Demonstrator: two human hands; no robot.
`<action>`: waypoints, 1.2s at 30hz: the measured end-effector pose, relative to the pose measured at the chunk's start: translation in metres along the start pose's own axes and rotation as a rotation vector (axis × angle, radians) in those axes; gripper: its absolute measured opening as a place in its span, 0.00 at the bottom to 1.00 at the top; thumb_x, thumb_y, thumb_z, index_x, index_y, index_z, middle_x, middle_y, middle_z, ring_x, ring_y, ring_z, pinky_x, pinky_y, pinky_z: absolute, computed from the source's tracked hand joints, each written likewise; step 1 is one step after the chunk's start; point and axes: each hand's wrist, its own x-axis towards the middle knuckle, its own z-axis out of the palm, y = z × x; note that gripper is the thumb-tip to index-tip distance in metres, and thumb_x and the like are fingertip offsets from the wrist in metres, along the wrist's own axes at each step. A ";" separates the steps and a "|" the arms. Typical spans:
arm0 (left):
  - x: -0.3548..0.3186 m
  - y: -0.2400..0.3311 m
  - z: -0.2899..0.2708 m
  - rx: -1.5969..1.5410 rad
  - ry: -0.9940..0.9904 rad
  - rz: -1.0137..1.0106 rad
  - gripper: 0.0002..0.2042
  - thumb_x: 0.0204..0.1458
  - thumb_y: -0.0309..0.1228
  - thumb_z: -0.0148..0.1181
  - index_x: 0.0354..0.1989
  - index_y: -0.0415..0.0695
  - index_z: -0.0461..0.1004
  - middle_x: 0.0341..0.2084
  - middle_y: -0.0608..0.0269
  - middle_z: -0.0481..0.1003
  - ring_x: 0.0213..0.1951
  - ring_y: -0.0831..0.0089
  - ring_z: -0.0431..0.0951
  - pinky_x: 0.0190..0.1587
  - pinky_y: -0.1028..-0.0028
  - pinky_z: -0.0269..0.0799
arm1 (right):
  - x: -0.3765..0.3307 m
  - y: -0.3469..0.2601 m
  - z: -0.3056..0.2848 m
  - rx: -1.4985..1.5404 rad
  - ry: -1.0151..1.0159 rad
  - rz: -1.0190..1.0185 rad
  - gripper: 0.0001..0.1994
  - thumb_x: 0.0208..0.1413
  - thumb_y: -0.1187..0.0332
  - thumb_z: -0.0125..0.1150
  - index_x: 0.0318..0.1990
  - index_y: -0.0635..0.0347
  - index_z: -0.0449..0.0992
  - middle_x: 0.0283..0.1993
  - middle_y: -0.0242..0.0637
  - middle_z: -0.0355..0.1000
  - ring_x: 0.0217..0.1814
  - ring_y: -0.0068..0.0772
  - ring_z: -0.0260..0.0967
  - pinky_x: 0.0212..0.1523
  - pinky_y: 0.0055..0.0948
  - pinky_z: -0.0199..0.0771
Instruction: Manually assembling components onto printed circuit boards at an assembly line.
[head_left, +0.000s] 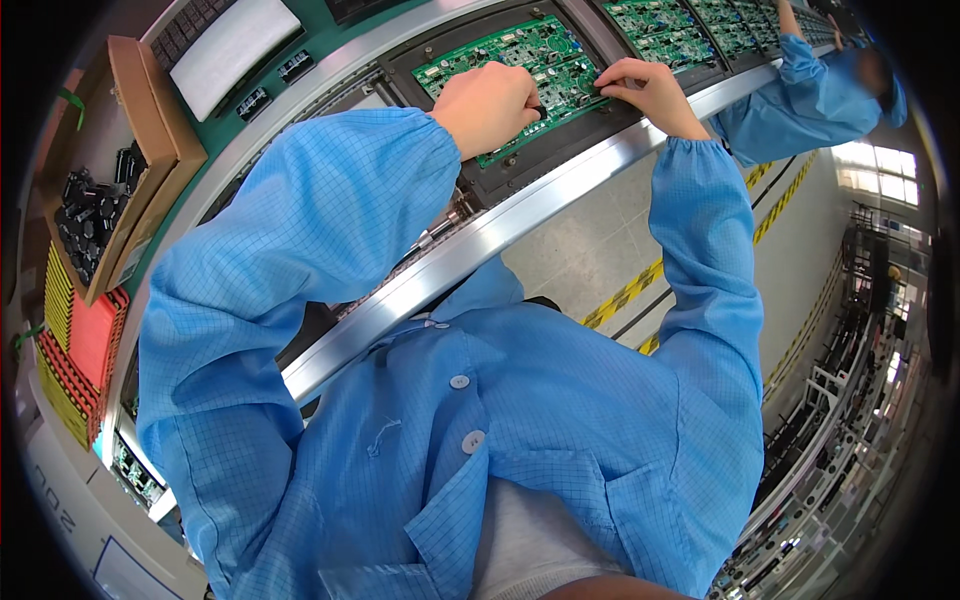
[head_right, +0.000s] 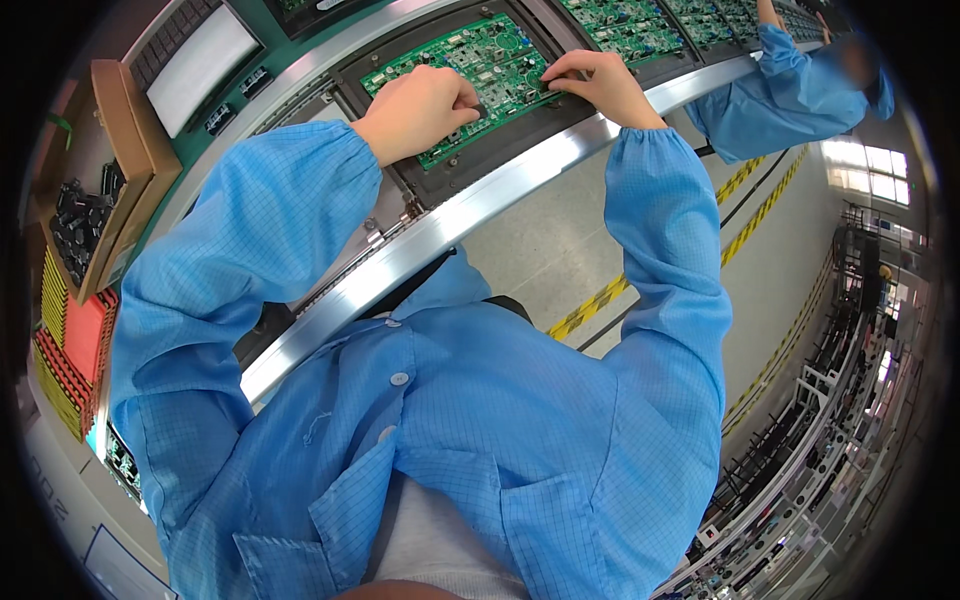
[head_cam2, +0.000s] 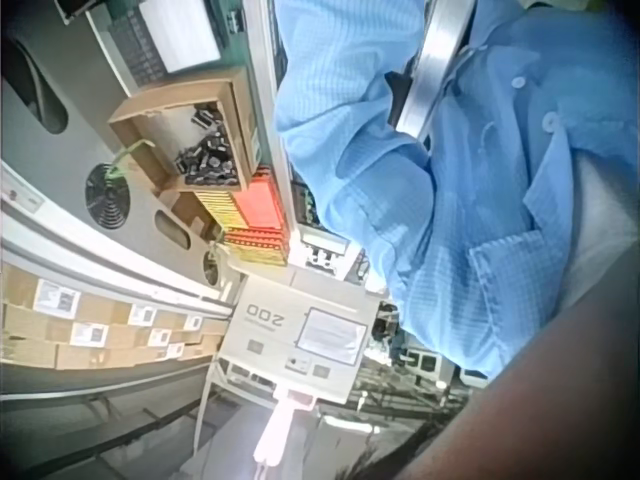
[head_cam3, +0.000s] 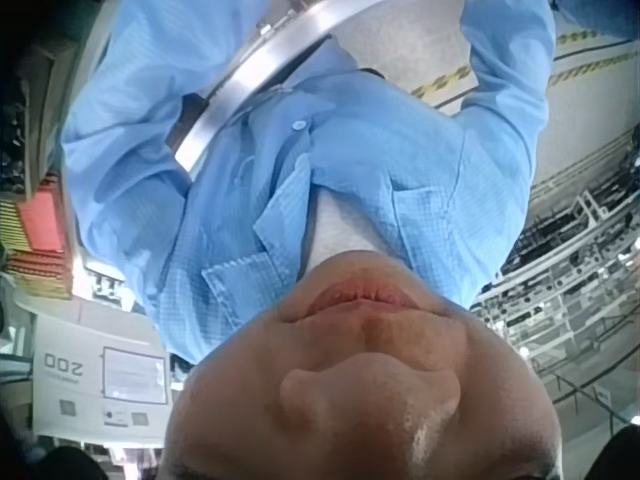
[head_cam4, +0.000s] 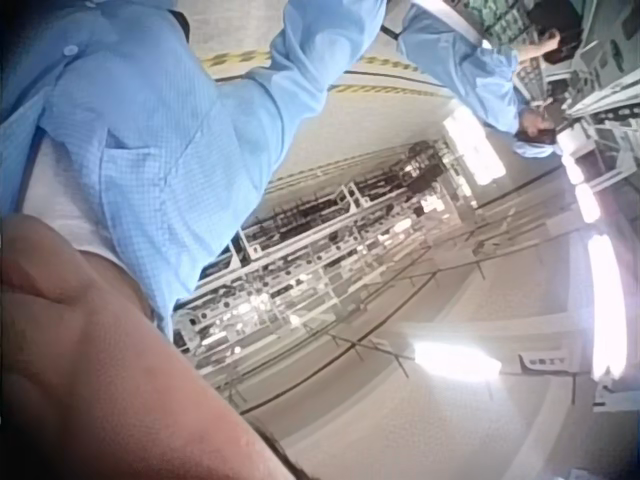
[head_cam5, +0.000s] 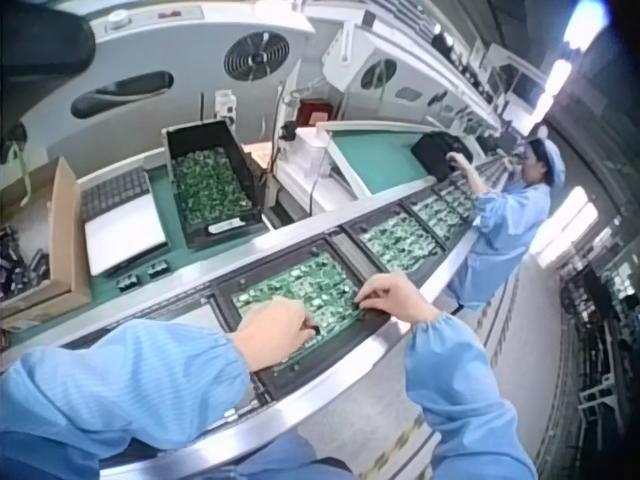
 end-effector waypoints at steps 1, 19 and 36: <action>-0.001 0.001 0.000 0.002 -0.001 -0.002 0.10 0.54 0.37 0.67 0.41 0.48 0.85 0.34 0.60 0.84 0.38 0.60 0.84 0.43 0.63 0.79 | 0.000 0.001 0.001 0.003 0.000 -0.001 0.06 0.54 0.75 0.70 0.40 0.59 0.84 0.36 0.27 0.77 0.35 0.20 0.67 0.34 0.23 0.63; -0.001 0.000 0.007 0.152 -0.004 0.009 0.10 0.50 0.37 0.68 0.39 0.49 0.85 0.32 0.59 0.84 0.38 0.58 0.84 0.42 0.61 0.80 | -0.006 -0.010 0.007 -0.036 -0.014 -0.149 0.07 0.51 0.79 0.71 0.38 0.63 0.80 0.35 0.34 0.76 0.39 0.30 0.75 0.40 0.29 0.74; -0.048 0.029 0.010 0.638 0.145 0.266 0.05 0.46 0.30 0.62 0.29 0.46 0.84 0.28 0.63 0.83 0.39 0.64 0.81 0.32 0.65 0.79 | 0.064 -0.133 -0.005 0.225 0.243 -0.137 0.06 0.60 0.76 0.63 0.42 0.63 0.83 0.37 0.29 0.77 0.35 0.19 0.68 0.34 0.19 0.64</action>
